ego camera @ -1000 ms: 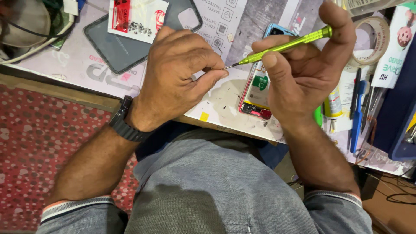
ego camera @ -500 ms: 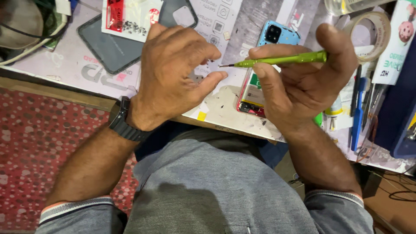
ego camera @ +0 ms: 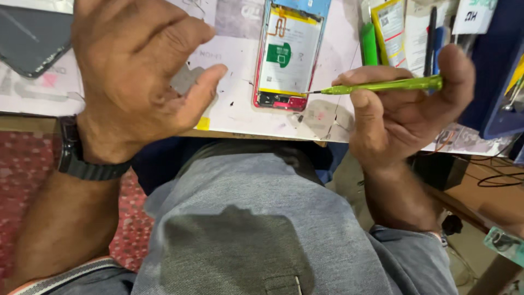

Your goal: The person uses a green screwdriver to remove and install screws on a disassembled smartphone. They open a drawer to retrieve a small bag of screws, then continue fastening screws into the phone's internal frame.

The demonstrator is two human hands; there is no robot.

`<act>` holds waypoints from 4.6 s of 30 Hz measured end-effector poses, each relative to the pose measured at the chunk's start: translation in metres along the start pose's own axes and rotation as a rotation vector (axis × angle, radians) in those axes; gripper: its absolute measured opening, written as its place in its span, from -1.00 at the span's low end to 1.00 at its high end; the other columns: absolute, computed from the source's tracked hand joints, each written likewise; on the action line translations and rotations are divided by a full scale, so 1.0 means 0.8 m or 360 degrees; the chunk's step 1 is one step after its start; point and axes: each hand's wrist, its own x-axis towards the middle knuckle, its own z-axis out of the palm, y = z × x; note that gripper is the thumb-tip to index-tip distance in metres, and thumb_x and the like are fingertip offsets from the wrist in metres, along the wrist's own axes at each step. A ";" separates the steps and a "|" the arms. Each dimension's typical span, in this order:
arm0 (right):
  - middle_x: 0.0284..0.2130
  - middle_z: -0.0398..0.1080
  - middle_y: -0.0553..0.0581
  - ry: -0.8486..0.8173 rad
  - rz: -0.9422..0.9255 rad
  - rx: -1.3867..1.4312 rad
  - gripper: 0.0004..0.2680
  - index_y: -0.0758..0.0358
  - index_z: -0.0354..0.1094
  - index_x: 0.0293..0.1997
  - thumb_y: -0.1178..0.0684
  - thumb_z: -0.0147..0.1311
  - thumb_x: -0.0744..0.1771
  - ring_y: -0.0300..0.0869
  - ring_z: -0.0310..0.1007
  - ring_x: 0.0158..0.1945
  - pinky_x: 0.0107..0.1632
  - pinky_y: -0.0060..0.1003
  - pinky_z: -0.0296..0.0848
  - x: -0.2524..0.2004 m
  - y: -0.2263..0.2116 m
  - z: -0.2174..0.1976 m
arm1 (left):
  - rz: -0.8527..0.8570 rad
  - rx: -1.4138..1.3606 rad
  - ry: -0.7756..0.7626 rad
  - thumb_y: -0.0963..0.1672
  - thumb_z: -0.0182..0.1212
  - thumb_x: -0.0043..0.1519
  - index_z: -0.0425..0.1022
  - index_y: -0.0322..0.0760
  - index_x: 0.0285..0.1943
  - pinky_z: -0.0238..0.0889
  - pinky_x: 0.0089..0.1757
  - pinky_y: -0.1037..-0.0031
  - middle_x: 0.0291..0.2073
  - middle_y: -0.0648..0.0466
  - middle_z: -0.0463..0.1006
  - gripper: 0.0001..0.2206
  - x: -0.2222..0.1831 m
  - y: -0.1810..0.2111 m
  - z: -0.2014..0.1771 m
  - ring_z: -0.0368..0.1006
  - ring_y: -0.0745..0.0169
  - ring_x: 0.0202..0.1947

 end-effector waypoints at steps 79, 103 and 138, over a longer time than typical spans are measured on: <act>-0.30 0.53 0.37 -0.0455 -0.0627 -0.0489 -0.74 0.41 0.20 0.12 0.01 0.08 0.43 0.11 0.65 -0.16 -0.15 -0.09 0.74 0.047 -0.044 -0.007 | 0.0255 -0.0207 -0.0422 -0.10 0.36 0.26 0.59 -0.38 0.10 -0.19 0.28 0.06 0.21 0.03 0.52 -0.70 0.031 0.036 0.029 0.23 0.03 0.37; -0.19 0.53 0.42 -0.0522 -0.0399 -0.0410 -0.80 0.34 0.24 0.15 0.32 0.12 0.42 0.01 0.66 -0.13 -0.15 -0.21 0.71 0.048 -0.056 0.001 | 0.0181 -0.0289 -0.0417 -0.16 0.39 0.27 0.63 -0.33 0.08 -0.20 0.30 0.05 0.17 0.10 0.55 -0.77 0.032 0.033 0.026 0.21 0.03 0.39; -0.05 0.46 0.39 -0.0408 -0.0271 0.0190 -0.56 0.10 -0.12 0.53 0.41 -0.10 0.49 0.04 0.62 -0.07 0.05 -0.20 0.72 0.083 -0.048 0.079 | -0.0600 -0.0447 0.0910 -0.23 0.31 0.50 0.46 -0.36 0.27 0.27 -0.04 0.36 -0.02 0.02 0.52 -0.79 -0.005 0.015 -0.013 0.45 0.06 -0.04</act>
